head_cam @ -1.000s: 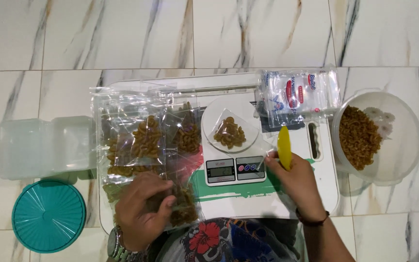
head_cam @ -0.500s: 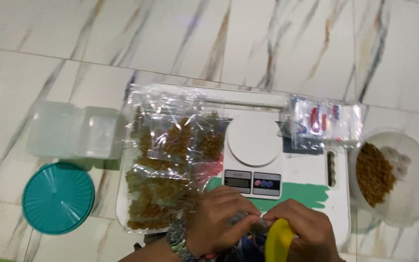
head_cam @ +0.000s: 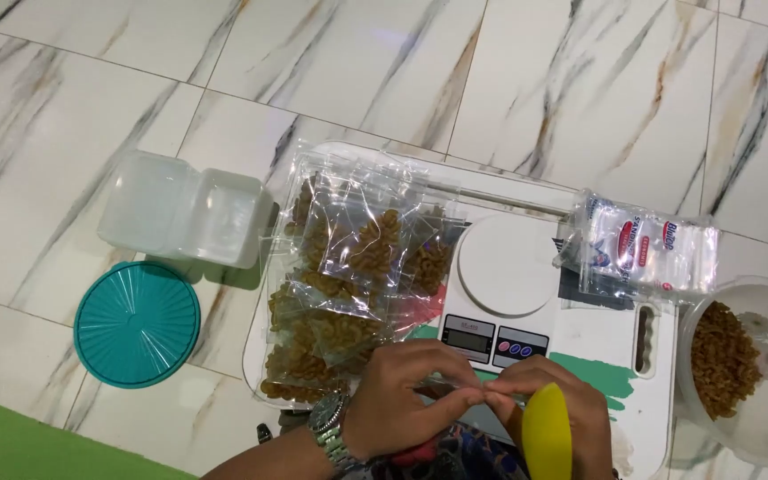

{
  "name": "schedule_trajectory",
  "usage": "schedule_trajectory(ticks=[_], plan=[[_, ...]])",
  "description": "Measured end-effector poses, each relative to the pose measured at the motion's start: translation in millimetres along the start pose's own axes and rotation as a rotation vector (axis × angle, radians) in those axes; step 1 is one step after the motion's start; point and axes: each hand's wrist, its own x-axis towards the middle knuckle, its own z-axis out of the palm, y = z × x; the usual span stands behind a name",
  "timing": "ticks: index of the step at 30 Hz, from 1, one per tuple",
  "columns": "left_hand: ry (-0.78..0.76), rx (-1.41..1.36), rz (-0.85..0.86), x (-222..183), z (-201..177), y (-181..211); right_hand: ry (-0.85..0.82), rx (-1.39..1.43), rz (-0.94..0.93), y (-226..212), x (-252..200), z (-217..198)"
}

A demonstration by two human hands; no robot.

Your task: Scooping small food items into plastic bags and weighing them on a digital scale for portioning.

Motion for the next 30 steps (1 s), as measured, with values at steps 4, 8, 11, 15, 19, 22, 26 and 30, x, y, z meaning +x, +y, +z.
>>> schedule_trajectory(ticks=[4,8,11,15,19,22,26,30], plan=[[0.02,-0.03,0.07,0,-6,-1,-0.015,0.043,-0.032,-10,12,6],[0.086,0.001,0.091,3,-16,-10,-0.023,0.047,-0.099,-19,22,14],[0.225,0.156,-0.085,14,-46,-13,-0.016,0.017,0.014,-14,24,13],[0.443,0.311,-0.325,56,-105,-6,0.11,0.027,0.276,-12,29,2],[0.446,0.509,-0.198,102,-121,-12,0.218,-0.202,0.294,31,34,-19],[0.397,0.875,-0.104,112,-122,-40,0.382,-0.721,0.131,90,37,-34],[0.392,1.189,0.13,105,-120,-43,0.465,-0.91,0.078,113,43,-42],[0.446,1.16,0.16,93,-123,-13,0.551,-0.862,-0.053,115,47,-37]])
